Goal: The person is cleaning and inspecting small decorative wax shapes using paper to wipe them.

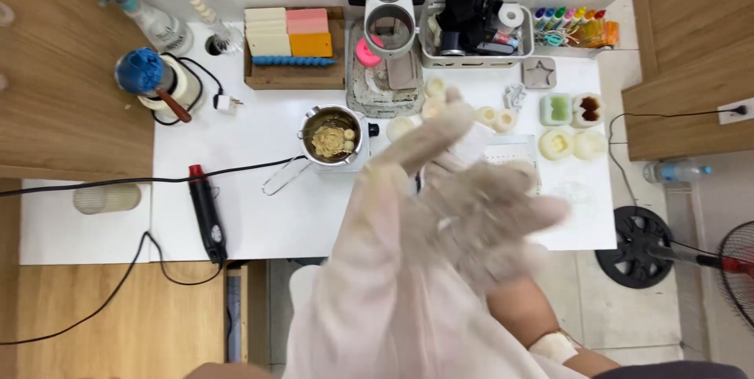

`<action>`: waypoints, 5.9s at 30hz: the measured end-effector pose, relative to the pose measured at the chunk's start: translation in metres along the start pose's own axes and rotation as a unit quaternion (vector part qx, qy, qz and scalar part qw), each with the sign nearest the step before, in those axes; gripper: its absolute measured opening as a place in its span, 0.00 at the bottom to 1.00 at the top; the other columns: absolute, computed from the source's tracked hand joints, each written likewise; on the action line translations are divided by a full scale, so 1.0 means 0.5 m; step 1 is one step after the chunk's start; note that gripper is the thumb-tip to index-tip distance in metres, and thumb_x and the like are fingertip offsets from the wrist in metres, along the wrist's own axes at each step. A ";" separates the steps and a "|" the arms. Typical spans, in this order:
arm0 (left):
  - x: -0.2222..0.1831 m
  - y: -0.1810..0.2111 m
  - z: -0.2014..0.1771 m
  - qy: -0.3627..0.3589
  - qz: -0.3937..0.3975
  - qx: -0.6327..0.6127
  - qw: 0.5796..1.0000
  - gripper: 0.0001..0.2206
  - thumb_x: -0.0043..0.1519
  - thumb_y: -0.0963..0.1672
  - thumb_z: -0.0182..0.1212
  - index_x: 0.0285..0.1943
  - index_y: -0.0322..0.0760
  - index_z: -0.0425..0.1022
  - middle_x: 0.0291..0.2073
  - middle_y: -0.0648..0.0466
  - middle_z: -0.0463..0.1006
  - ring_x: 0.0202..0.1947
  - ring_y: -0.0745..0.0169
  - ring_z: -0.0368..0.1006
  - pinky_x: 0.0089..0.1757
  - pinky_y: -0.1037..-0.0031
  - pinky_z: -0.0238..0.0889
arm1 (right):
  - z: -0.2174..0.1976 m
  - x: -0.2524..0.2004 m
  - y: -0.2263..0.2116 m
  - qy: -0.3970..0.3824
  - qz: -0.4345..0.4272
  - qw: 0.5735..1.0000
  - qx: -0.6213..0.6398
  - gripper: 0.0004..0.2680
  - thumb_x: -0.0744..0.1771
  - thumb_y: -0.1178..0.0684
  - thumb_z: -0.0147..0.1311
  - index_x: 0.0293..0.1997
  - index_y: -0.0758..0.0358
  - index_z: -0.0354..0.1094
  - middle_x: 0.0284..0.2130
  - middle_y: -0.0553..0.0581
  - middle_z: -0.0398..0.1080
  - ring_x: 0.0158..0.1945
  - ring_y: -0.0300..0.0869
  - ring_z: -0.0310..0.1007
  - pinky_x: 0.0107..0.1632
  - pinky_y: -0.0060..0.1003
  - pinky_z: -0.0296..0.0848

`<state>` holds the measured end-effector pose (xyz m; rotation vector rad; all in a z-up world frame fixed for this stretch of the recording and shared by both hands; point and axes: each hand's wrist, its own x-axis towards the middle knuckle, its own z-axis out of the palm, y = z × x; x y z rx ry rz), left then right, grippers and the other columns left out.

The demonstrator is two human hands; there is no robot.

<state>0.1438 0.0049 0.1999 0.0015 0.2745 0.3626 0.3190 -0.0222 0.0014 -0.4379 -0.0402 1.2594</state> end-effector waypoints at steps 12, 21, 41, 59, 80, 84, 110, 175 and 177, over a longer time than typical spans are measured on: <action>0.090 0.083 -0.284 0.008 0.271 0.243 0.931 0.28 0.71 0.55 0.52 0.71 0.31 0.64 0.57 0.52 0.76 0.62 0.53 0.71 0.62 0.65 0.64 | 0.037 -0.063 -0.031 0.053 -0.129 0.968 -0.210 0.09 0.67 0.64 0.54 0.51 0.60 0.68 0.45 0.60 0.72 0.37 0.39 0.72 0.41 0.27 0.74; 0.116 0.067 -0.324 0.046 0.251 0.330 0.909 0.27 0.70 0.54 0.54 0.73 0.36 0.62 0.57 0.54 0.73 0.64 0.60 0.71 0.60 0.67 0.65 | 0.093 -0.048 0.054 0.051 -0.222 0.830 -0.509 0.17 0.63 0.65 0.66 0.54 0.60 0.63 0.49 0.51 0.67 0.52 0.34 0.70 0.53 0.28 0.75; 0.155 0.058 -0.505 0.196 0.196 0.474 0.836 0.16 0.70 0.44 0.55 0.64 0.31 0.76 0.53 0.56 0.80 0.49 0.75 0.70 0.51 0.83 0.63 | -0.017 0.052 0.110 -0.051 -0.065 0.639 -0.765 0.16 0.61 0.63 0.63 0.52 0.63 0.64 0.46 0.62 0.64 0.45 0.49 0.70 0.48 0.37 0.72; 0.179 0.054 -0.622 0.244 0.264 0.448 0.819 0.14 0.69 0.38 0.51 0.63 0.26 0.73 0.53 0.51 0.79 0.52 0.66 0.74 0.53 0.77 0.67 | -0.089 0.041 0.249 -0.017 -0.171 0.578 -0.798 0.15 0.63 0.67 0.53 0.54 0.70 0.59 0.48 0.71 0.59 0.51 0.60 0.62 0.55 0.44 0.66; 0.119 0.176 -0.482 0.111 0.249 0.130 0.953 0.17 0.72 0.46 0.53 0.63 0.26 0.71 0.53 0.47 0.77 0.55 0.57 0.74 0.61 0.66 0.64 | -0.041 0.000 0.135 0.044 0.032 0.935 -0.351 0.19 0.63 0.65 0.61 0.60 0.64 0.64 0.51 0.56 0.69 0.50 0.35 0.72 0.52 0.26 0.74; 0.118 0.167 -0.480 0.089 0.266 0.168 0.945 0.19 0.72 0.46 0.55 0.66 0.25 0.70 0.55 0.46 0.77 0.57 0.56 0.72 0.60 0.66 0.63 | -0.088 -0.001 0.141 -0.018 0.113 0.988 -0.108 0.14 0.66 0.63 0.58 0.57 0.64 0.63 0.51 0.56 0.67 0.50 0.37 0.72 0.54 0.26 0.74; 0.123 0.143 -0.510 0.052 0.198 0.084 0.975 0.14 0.71 0.48 0.59 0.59 0.35 0.74 0.55 0.48 0.77 0.51 0.60 0.73 0.53 0.72 0.64 | -0.039 -0.009 0.115 0.051 0.069 0.993 0.081 0.05 0.69 0.62 0.53 0.49 0.68 0.64 0.49 0.62 0.65 0.49 0.43 0.69 0.49 0.28 0.77; 0.067 0.049 -0.337 0.133 0.210 0.654 0.715 0.19 0.58 0.47 0.69 0.49 0.35 0.65 0.34 0.53 0.77 0.34 0.67 0.77 0.39 0.76 0.73 | 0.082 -0.096 0.142 0.036 -0.316 0.696 -0.644 0.09 0.65 0.61 0.64 0.49 0.67 0.75 0.36 0.51 0.65 0.39 0.36 0.66 0.40 0.27 0.67; 0.068 0.055 -0.339 0.151 0.231 0.652 0.706 0.21 0.58 0.48 0.73 0.51 0.32 0.68 0.35 0.55 0.79 0.36 0.71 0.77 0.41 0.78 0.73 | 0.071 -0.081 0.116 0.119 -0.258 0.834 -0.473 0.06 0.70 0.63 0.57 0.51 0.68 0.74 0.34 0.50 0.67 0.37 0.34 0.66 0.41 0.27 0.69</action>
